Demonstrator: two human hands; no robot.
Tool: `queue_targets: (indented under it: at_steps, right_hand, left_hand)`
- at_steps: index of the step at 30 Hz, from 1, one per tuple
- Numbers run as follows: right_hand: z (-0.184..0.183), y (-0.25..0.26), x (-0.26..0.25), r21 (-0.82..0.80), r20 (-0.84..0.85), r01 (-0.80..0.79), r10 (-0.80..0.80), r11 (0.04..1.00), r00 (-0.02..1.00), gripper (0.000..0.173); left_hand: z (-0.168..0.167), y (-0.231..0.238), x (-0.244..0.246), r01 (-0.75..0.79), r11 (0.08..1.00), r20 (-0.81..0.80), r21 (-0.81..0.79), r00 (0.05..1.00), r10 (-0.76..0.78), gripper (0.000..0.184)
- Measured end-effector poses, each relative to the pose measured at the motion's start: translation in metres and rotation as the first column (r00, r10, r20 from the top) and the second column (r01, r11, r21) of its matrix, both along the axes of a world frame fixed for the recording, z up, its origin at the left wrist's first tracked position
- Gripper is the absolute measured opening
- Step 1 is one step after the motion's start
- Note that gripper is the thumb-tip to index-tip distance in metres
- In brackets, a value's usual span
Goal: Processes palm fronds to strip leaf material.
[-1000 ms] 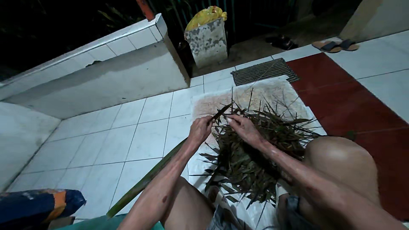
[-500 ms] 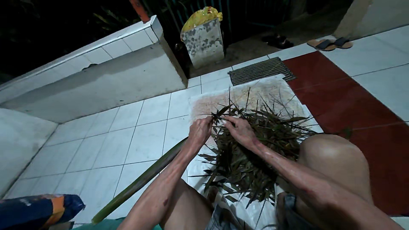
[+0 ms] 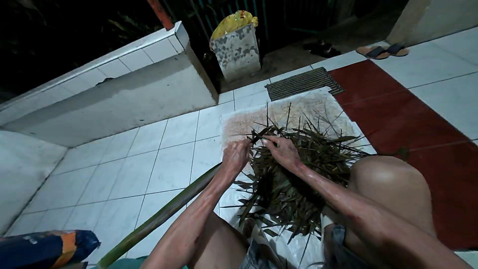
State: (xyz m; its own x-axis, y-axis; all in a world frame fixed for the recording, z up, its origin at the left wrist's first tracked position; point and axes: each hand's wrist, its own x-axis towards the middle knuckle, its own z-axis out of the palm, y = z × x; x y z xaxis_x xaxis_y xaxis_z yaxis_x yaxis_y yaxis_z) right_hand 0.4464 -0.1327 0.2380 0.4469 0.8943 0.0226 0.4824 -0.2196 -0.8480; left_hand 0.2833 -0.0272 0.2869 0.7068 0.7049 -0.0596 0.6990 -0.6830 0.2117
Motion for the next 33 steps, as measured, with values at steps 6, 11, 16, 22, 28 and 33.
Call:
queue_targets:
  at_steps: [6, 11, 16, 22, 28, 33]
  right_hand:
    - [-0.002, -0.002, 0.009, -0.077, 0.008, 0.045, -0.045, 0.996, 0.999, 0.037]
    - [-0.006, -0.004, 0.013, -0.086, 0.026, 0.064, -0.062, 0.994, 0.998, 0.038]
    - [-0.008, -0.005, 0.017, -0.091, 0.09, 0.104, -0.096, 0.99, 0.991, 0.037]
    - [-0.011, -0.004, 0.02, -0.089, 0.082, 0.122, -0.114, 0.989, 0.99, 0.037]
    - [-0.019, -0.004, 0.047, -0.102, 0.063, 0.242, -0.237, 0.965, 0.969, 0.04]
    - [-0.012, -0.008, 0.056, 0.009, 0.031, 0.269, -0.269, 0.963, 0.963, 0.039]
  left_hand:
    - [0.003, -0.004, -0.001, 0.0, 1.0, -0.009, 0.002, 1.0, 0.0, 0.031]
    - [0.002, -0.003, -0.003, 0.025, 1.0, 0.003, 0.005, 1.0, -0.025, 0.031]
    - [0.004, -0.006, -0.002, 0.021, 1.0, -0.012, -0.016, 1.0, -0.021, 0.03]
    - [0.004, -0.007, -0.004, 0.025, 0.999, 0.0, -0.021, 1.0, -0.025, 0.03]
    - [0.006, -0.006, -0.009, 0.017, 0.999, -0.017, -0.047, 1.0, -0.018, 0.03]
    - [0.007, -0.004, -0.017, -0.008, 0.999, -0.026, 0.037, 1.0, 0.009, 0.03]
